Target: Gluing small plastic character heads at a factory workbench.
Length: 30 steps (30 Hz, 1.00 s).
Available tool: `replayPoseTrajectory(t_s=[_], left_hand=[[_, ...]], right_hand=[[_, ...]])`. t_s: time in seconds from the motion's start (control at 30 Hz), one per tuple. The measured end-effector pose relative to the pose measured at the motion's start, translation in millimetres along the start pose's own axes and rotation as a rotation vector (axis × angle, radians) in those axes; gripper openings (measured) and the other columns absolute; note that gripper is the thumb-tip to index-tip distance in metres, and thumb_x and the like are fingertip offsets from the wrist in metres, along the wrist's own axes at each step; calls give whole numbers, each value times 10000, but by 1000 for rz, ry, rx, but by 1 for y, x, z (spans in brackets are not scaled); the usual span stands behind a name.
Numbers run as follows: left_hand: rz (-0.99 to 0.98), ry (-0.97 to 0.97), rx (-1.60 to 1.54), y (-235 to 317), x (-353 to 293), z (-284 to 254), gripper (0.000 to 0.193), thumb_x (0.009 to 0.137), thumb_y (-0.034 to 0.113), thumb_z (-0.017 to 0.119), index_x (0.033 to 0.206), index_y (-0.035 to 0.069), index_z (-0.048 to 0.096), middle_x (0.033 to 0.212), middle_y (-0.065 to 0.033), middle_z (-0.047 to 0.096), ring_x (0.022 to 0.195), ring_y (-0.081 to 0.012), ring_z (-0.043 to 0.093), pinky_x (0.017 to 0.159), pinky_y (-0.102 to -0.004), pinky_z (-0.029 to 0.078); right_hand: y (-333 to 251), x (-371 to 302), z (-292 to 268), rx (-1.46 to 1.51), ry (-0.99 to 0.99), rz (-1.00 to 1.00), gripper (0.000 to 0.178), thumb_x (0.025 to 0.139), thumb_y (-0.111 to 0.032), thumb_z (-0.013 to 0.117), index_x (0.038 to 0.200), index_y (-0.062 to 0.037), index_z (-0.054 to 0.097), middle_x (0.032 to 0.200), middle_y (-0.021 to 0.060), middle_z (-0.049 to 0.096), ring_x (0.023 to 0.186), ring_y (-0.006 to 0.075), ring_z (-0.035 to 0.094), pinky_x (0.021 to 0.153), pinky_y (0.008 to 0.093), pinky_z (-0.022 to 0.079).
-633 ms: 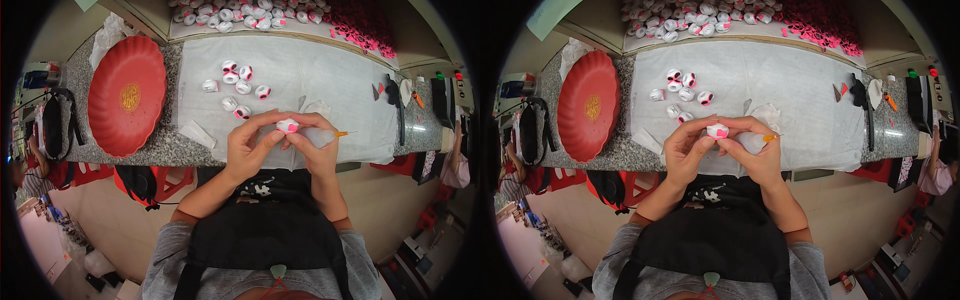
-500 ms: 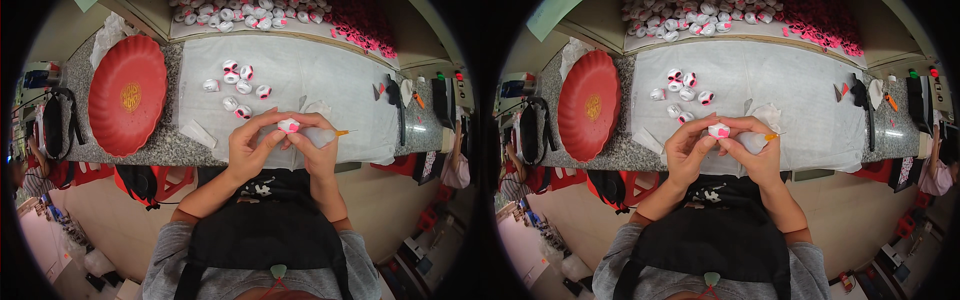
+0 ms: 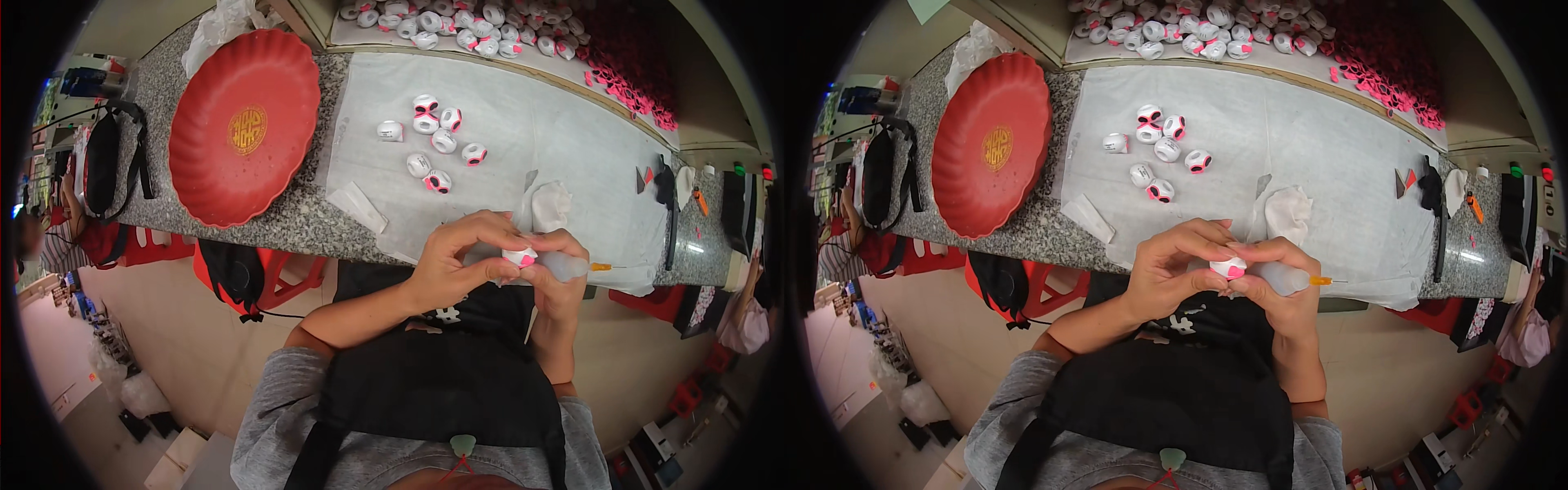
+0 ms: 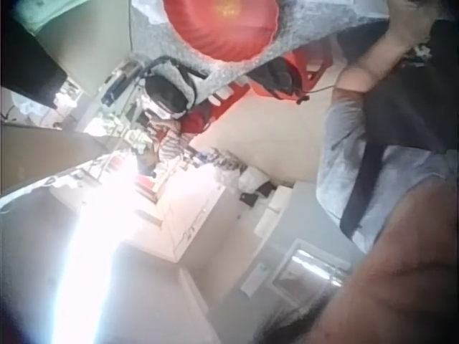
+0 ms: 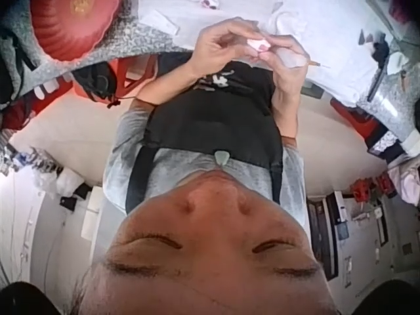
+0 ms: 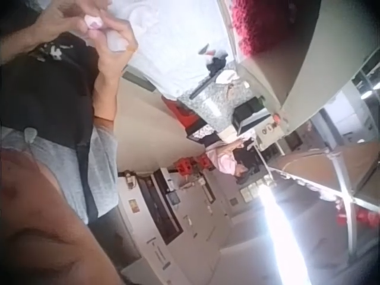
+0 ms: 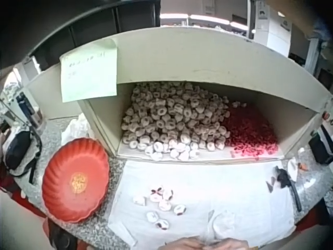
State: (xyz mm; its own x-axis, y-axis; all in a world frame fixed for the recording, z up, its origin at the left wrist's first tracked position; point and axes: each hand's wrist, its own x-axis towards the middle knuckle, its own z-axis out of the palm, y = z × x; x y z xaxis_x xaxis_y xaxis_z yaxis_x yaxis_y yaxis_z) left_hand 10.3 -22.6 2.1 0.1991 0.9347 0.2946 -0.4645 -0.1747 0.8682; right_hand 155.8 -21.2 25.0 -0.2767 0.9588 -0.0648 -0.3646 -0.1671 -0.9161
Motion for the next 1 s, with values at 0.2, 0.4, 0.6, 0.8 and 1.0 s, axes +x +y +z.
replayPoseTrajectory(t_s=[0.2,0.4,0.6,0.8,1.0], left_hand=[[-189,4,-263,0,-3,0,196,681,45,600,863,24,531,822,-89,528,816,-180,501,904,-379,250],[-19,-31,79,-4,-3,-2,194,667,49,611,846,25,539,826,-78,541,820,-171,507,900,-381,259],[-136,47,134,10,10,-5,192,654,38,612,835,35,550,821,-76,544,838,-184,503,889,-373,278],[87,-86,1326,24,37,-43,377,586,77,637,946,121,533,1039,-97,435,1010,-275,375,888,-407,260],[247,-296,1675,24,67,-36,463,556,188,660,997,228,525,1200,-68,304,1112,-289,260,899,-478,199]], right_hand=[[5,-1,-10,-9,-15,20,240,624,-26,648,819,42,526,713,115,558,599,155,549,529,230,452],[8,-1,-8,21,-4,-9,235,620,-14,644,814,43,523,716,128,555,598,170,551,520,248,457],[6,9,-1,99,57,107,250,664,10,578,898,44,496,741,135,552,574,170,537,511,252,456],[-1,15,-14,-154,125,44,347,674,5,527,1012,30,448,725,111,529,567,136,483,496,235,422],[-3,13,-16,-121,138,44,401,636,33,548,1018,13,429,759,93,504,570,107,463,472,201,392]])
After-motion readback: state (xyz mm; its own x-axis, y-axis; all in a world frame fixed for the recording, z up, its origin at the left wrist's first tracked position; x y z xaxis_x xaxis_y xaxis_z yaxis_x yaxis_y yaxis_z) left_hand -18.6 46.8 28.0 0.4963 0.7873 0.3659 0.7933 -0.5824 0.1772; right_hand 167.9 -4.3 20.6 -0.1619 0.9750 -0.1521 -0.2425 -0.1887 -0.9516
